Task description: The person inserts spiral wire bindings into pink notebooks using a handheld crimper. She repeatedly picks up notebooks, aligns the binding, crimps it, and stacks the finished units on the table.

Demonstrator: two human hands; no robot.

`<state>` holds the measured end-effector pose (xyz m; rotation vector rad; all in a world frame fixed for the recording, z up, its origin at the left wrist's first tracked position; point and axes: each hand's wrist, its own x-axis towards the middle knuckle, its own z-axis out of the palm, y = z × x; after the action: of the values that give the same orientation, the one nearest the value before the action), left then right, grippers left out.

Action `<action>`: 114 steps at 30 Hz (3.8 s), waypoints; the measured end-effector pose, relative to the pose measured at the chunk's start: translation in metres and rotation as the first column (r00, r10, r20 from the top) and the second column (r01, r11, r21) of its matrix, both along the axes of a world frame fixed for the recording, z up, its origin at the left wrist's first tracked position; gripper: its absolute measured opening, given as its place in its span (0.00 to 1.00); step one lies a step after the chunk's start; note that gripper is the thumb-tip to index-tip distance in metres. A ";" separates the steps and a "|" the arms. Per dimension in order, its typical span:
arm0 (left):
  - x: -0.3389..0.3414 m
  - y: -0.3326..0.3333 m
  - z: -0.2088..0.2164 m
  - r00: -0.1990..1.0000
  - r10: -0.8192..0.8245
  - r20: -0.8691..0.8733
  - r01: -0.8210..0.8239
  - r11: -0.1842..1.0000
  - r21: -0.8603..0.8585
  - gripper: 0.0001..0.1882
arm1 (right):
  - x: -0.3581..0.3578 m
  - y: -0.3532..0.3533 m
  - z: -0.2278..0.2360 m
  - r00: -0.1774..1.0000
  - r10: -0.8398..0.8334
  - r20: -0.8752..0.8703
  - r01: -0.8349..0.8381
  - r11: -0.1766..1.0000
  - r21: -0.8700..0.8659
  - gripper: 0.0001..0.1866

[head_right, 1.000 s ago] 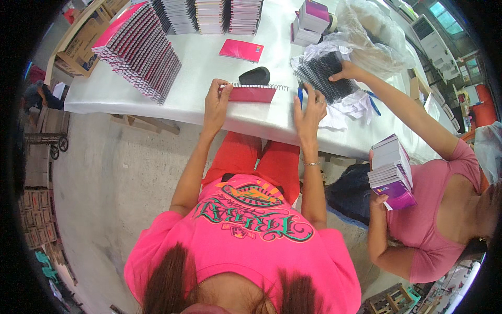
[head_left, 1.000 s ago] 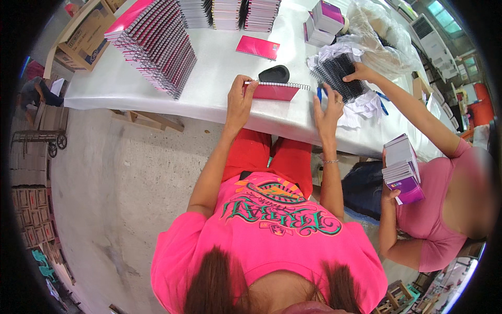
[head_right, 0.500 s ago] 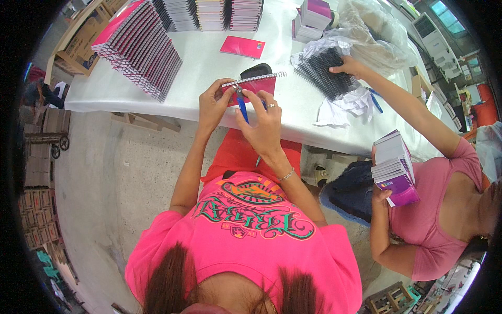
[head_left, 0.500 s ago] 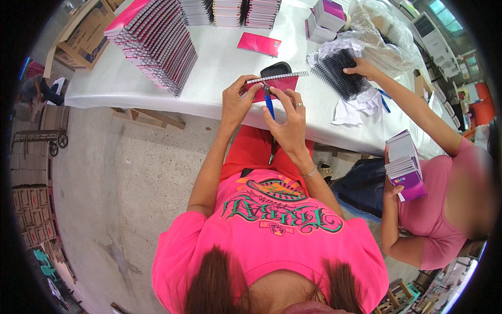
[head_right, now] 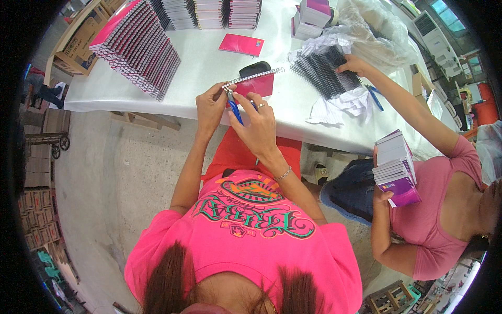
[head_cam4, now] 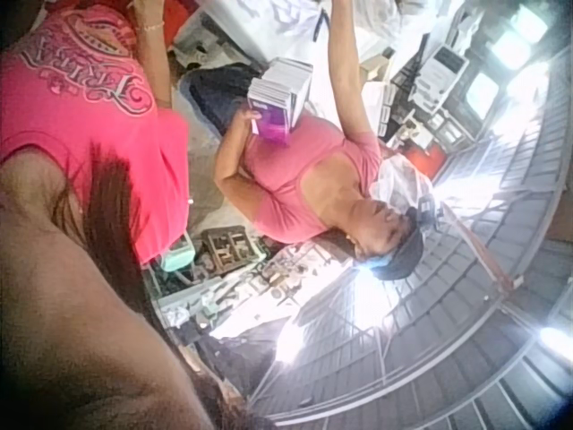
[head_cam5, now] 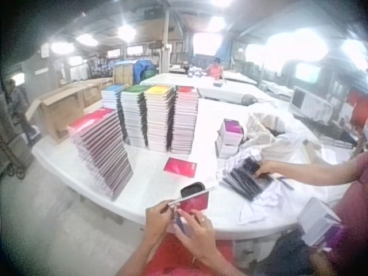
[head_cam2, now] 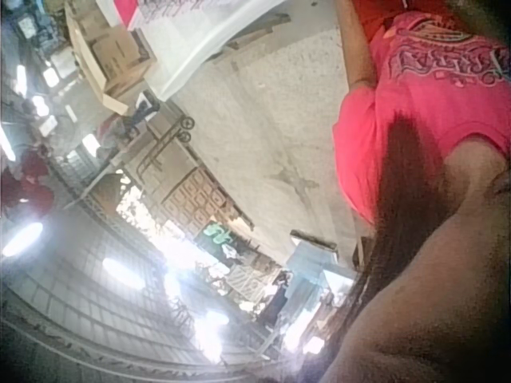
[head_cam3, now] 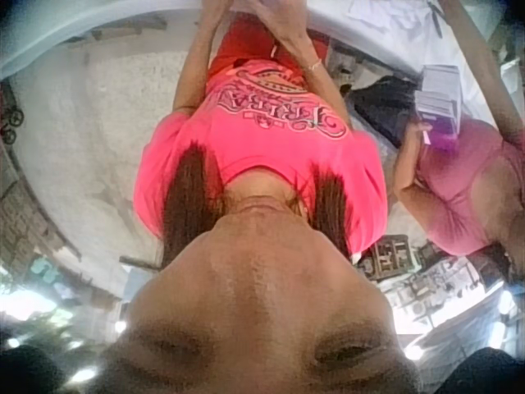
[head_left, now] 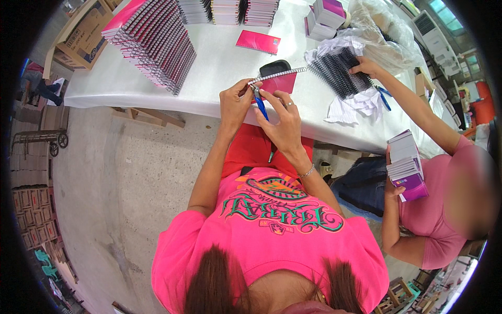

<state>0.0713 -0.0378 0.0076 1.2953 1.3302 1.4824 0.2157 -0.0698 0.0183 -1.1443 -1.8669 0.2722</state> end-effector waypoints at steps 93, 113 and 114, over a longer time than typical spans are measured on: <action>-0.025 0.259 -0.050 0.713 0.025 -0.701 -0.279 0.927 -0.252 0.61 | 0.041 0.133 -0.068 0.900 -0.430 -0.072 0.434 0.900 0.048 0.25; -0.032 0.121 0.128 0.340 -0.173 -0.924 0.504 0.863 0.024 0.28 | 0.014 0.110 0.040 0.907 0.197 -0.371 -0.191 0.980 0.054 0.36; -0.026 0.114 0.128 0.363 -0.171 -0.916 0.484 0.874 0.028 0.29 | 0.008 0.108 0.043 0.925 0.192 -0.328 -0.185 0.981 0.054 0.40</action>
<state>0.0450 0.0764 0.1352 2.6336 1.2943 0.6170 0.2242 0.0380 0.0614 -0.8426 -1.6729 0.5197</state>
